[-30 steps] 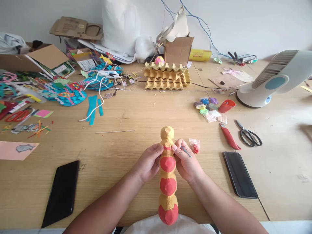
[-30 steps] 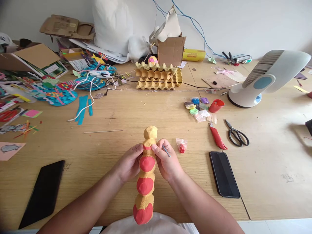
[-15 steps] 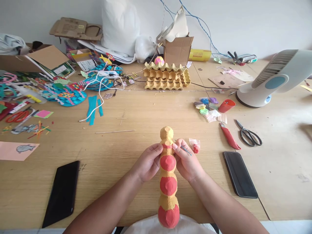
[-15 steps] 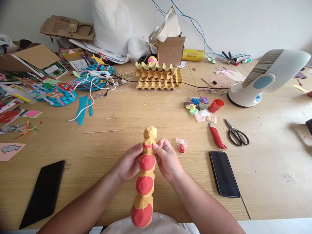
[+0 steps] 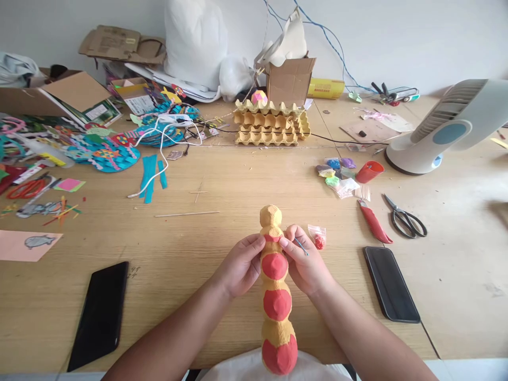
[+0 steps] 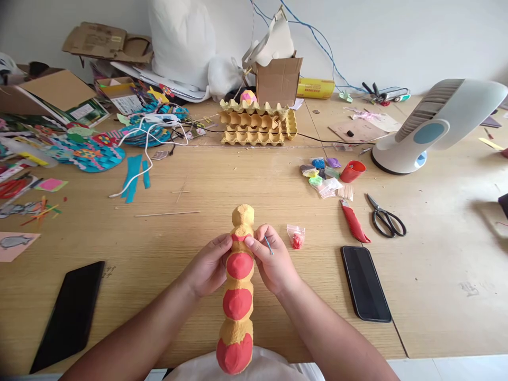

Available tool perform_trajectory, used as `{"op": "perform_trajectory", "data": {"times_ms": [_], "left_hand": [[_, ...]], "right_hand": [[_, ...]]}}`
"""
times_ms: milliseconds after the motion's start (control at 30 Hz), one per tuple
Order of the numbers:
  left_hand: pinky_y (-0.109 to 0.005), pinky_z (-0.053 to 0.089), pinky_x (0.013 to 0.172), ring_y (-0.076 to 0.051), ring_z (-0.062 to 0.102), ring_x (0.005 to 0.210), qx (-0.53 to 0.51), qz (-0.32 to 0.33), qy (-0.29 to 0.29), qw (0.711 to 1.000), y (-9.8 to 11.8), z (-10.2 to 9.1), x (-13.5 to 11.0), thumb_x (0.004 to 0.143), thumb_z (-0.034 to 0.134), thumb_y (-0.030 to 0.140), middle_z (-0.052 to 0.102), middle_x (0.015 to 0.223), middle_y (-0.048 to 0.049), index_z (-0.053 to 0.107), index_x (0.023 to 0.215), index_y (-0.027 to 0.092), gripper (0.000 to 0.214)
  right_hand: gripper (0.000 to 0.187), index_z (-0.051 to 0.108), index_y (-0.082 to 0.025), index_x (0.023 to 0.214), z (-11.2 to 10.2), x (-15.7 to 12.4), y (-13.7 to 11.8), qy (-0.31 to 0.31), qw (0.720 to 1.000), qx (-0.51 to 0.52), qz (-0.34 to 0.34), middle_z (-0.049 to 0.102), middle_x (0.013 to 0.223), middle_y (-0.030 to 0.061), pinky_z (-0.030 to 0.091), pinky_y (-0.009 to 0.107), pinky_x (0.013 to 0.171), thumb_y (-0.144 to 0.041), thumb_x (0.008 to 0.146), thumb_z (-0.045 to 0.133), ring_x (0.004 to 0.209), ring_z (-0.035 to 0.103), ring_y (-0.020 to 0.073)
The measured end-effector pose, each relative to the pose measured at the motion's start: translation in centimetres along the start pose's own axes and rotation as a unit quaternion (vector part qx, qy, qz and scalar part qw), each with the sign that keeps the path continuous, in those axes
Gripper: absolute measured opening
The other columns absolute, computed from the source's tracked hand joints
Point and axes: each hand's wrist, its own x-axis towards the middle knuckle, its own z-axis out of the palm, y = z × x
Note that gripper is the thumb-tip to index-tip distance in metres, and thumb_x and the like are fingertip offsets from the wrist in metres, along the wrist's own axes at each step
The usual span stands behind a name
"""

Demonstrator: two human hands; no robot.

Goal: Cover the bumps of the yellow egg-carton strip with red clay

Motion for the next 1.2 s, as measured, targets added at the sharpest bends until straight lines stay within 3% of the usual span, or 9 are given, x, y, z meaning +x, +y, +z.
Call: {"op": "perform_trajectory", "data": {"times_ms": [233,367,433,600,967,1200], "left_hand": [[-0.027,0.055,0.078,-0.018,0.071,0.081,-0.002,0.02,-0.001,1.0,-0.2,-0.04,0.12,0.081,0.097,0.046,0.081,0.09,-0.0076,0.086,0.094,0.017,0.034],[-0.028,0.054,0.076,-0.02,0.07,0.084,0.022,0.025,-0.043,0.999,0.14,0.22,-0.07,0.078,0.094,0.062,0.08,0.094,-0.0103,0.085,0.1,0.015,0.053],[-0.028,0.052,0.074,-0.02,0.069,0.082,0.035,0.018,-0.045,0.998,0.4,0.35,-0.17,0.073,0.098,0.061,0.079,0.092,-0.0095,0.084,0.099,0.016,0.054],[-0.027,0.049,0.071,-0.018,0.068,0.078,0.065,0.021,0.001,0.998,0.53,0.49,-0.42,0.07,0.103,0.05,0.076,0.086,-0.0062,0.081,0.092,0.017,0.045],[-0.029,0.049,0.071,-0.018,0.066,0.075,0.125,0.073,0.047,0.988,0.23,0.75,-0.38,0.069,0.1,0.058,0.076,0.08,-0.0045,0.077,0.081,0.017,0.049],[-0.03,0.048,0.071,-0.019,0.063,0.075,0.132,0.068,0.084,0.985,-0.32,0.68,-0.55,0.074,0.096,0.056,0.075,0.081,-0.0051,0.077,0.081,0.017,0.044]], "right_hand": [[0.062,0.048,-0.024,0.078,-0.05,-0.01,-0.19,-0.008,0.997,-0.067,-0.034,0.053,0.075,-0.0058,0.035,0.027,0.068,-0.044,0.066,0.106,0.072,0.045,0.0138],[0.06,0.047,-0.025,0.078,0.04,-0.08,-0.36,0.007,0.992,-0.108,-0.068,0.049,0.074,-0.0058,0.033,0.028,0.066,-0.044,0.068,0.104,0.071,0.041,0.0144],[0.059,0.048,-0.025,0.077,0.16,-0.16,-0.44,0.01,0.988,-0.129,-0.085,0.048,0.075,-0.0055,0.033,0.028,0.065,-0.041,0.068,0.103,0.071,0.04,0.0145],[0.058,0.047,-0.025,0.074,0.46,-0.36,-0.58,-0.008,0.98,-0.169,-0.105,0.047,0.072,-0.0054,0.035,0.029,0.063,-0.039,0.068,0.103,0.068,0.038,0.0149],[0.056,0.046,-0.025,0.073,0.42,-0.64,-0.45,-0.016,0.972,-0.197,-0.126,0.046,0.07,-0.0057,0.033,0.029,0.062,-0.038,0.072,0.1,0.065,0.036,0.0143],[0.055,0.044,-0.025,0.072,0.63,-0.67,0.07,0.004,0.969,-0.21,-0.133,0.043,0.069,-0.0058,0.031,0.031,0.064,-0.041,0.077,0.096,0.066,0.034,0.0146]]}}
